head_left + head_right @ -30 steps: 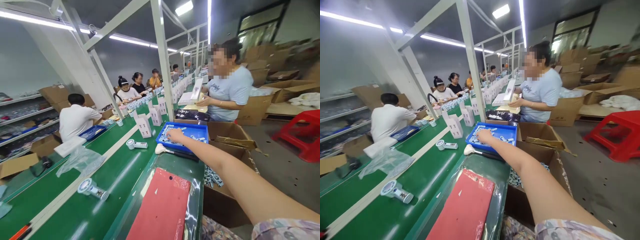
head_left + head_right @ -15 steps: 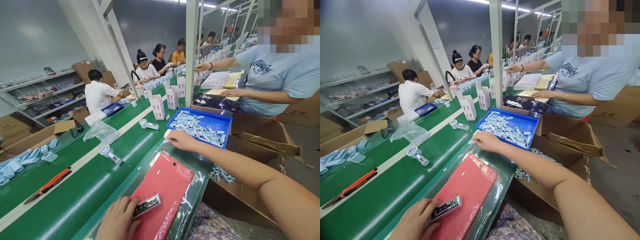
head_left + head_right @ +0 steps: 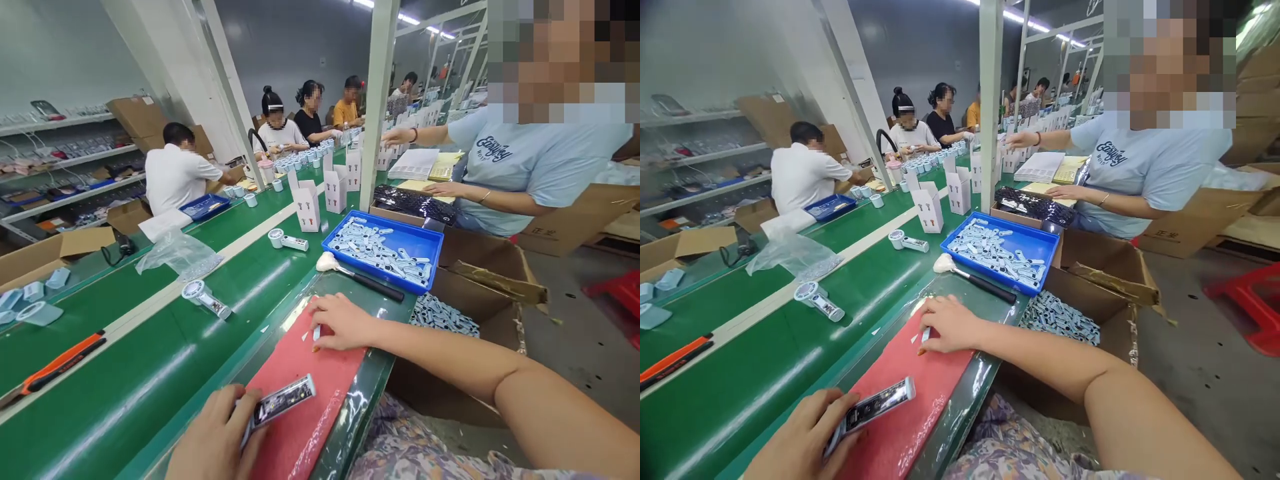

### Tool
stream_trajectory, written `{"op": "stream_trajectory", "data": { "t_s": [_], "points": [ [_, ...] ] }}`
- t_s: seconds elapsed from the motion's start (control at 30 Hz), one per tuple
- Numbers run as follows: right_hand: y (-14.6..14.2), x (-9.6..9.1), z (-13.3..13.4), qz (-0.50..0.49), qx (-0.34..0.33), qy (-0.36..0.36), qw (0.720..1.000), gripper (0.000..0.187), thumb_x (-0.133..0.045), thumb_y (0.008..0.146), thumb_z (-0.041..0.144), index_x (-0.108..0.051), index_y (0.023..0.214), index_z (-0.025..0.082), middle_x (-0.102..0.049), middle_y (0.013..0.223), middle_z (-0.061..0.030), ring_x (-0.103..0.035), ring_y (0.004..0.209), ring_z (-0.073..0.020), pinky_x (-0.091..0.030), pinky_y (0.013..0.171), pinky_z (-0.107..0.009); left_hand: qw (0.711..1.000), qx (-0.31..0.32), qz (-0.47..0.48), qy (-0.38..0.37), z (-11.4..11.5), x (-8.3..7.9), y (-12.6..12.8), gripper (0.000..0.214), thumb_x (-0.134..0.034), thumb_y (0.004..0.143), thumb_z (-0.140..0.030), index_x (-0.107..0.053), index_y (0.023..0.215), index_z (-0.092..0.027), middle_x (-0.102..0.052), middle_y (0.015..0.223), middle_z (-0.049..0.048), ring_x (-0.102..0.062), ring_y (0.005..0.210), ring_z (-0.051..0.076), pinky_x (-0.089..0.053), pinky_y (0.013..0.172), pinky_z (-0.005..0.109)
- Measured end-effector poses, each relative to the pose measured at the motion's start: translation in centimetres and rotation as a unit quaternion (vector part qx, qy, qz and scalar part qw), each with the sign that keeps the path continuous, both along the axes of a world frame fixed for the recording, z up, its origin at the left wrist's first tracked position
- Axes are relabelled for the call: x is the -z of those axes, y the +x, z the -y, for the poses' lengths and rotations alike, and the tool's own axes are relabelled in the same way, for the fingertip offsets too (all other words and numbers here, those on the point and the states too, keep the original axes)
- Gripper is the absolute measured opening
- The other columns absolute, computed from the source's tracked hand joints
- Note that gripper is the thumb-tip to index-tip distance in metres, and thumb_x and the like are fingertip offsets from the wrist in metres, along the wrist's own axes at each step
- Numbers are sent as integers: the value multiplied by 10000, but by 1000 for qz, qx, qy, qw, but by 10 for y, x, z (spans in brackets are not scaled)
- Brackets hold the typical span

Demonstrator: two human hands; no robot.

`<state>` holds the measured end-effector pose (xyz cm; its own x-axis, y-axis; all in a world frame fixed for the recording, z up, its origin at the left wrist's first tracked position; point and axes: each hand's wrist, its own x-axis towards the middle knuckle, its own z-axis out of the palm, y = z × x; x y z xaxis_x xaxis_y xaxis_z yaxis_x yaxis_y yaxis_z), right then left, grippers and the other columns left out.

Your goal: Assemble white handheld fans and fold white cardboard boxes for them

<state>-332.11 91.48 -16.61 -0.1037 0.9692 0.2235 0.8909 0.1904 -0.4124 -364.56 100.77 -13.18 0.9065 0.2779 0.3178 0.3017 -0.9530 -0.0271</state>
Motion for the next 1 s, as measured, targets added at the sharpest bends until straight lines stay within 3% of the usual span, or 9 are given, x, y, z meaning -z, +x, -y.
{"op": "stream_trajectory", "data": {
  "t_s": [0.07,0.13,0.23,0.33,0.43,0.53,0.67,0.8,1.0],
  "points": [
    [-10,7,-1,-11,4,5,1000,205,-768,882,333,-752,1013,176,-699,1238,-159,-633,1186,-317,-502,1008,-514,1000,-16,-19,7,13,-5,13,176,-567,975,-307,-677,1102,-254,-695,1014,64,-703,844,224,-599,683,329],
    [-14,14,-1,-30,-47,10,998,162,-657,921,178,-731,1065,171,-656,1363,-165,-608,1271,-281,-484,1084,-490,997,-36,-61,-2,24,-7,26,133,-595,959,-286,-681,1050,-238,-683,1000,77,-674,854,245,-584,692,355],
    [-10,21,1,-63,-143,27,987,437,-474,940,51,-647,1307,214,-510,1581,-110,-513,1426,-201,-451,1160,-440,988,-88,-117,-43,30,-5,36,123,-647,936,-278,-675,1035,-212,-666,1003,91,-641,896,267,-575,734,386],
    [-5,21,4,-58,-120,36,990,537,-535,940,121,-534,1466,230,-508,1587,-110,-497,1444,-229,-438,1162,-485,982,-120,-124,-78,31,-1,37,154,-680,917,-273,-665,1049,-197,-656,1032,101,-623,924,278,-572,768,413],
    [-6,14,9,-10,9,15,1000,330,-692,923,310,-687,1238,211,-670,1364,-139,-616,1263,-318,-500,1011,-515,982,-123,-104,-96,33,1,35,182,-704,900,-267,-664,1061,-191,-656,1043,103,-614,931,284,-570,788,437],
    [-15,0,14,8,70,-8,997,153,-664,961,335,-741,997,208,-749,1079,-102,-689,986,-271,-515,845,-423,984,-109,-66,-123,34,2,33,210,-703,904,-293,-662,1084,-194,-660,1076,111,-614,964,288,-566,824,452],
    [-42,-22,20,-45,-12,38,998,254,-528,1009,226,-724,1171,238,-739,1013,-57,-669,881,-200,-491,771,-327,981,-79,10,-179,34,3,31,303,-676,933,-349,-632,1191,-197,-663,1160,123,-614,1044,293,-552,895,472],
    [-75,-28,23,-11,-100,44,994,245,-495,991,204,-733,1046,183,-690,896,-76,-635,849,-222,-463,739,-340,970,-64,79,-221,36,5,30,310,-651,957,-416,-618,1181,-204,-678,1143,110,-614,1069,286,-531,920,468],
    [-82,-20,21,-44,-87,13,995,183,-560,999,261,-728,1014,189,-689,902,-69,-631,866,-230,-464,759,-361,962,-70,102,-244,41,8,36,130,-555,1011,-271,-663,1022,-200,-705,1009,78,-622,955,244,-519,843,412]
  ]
}}
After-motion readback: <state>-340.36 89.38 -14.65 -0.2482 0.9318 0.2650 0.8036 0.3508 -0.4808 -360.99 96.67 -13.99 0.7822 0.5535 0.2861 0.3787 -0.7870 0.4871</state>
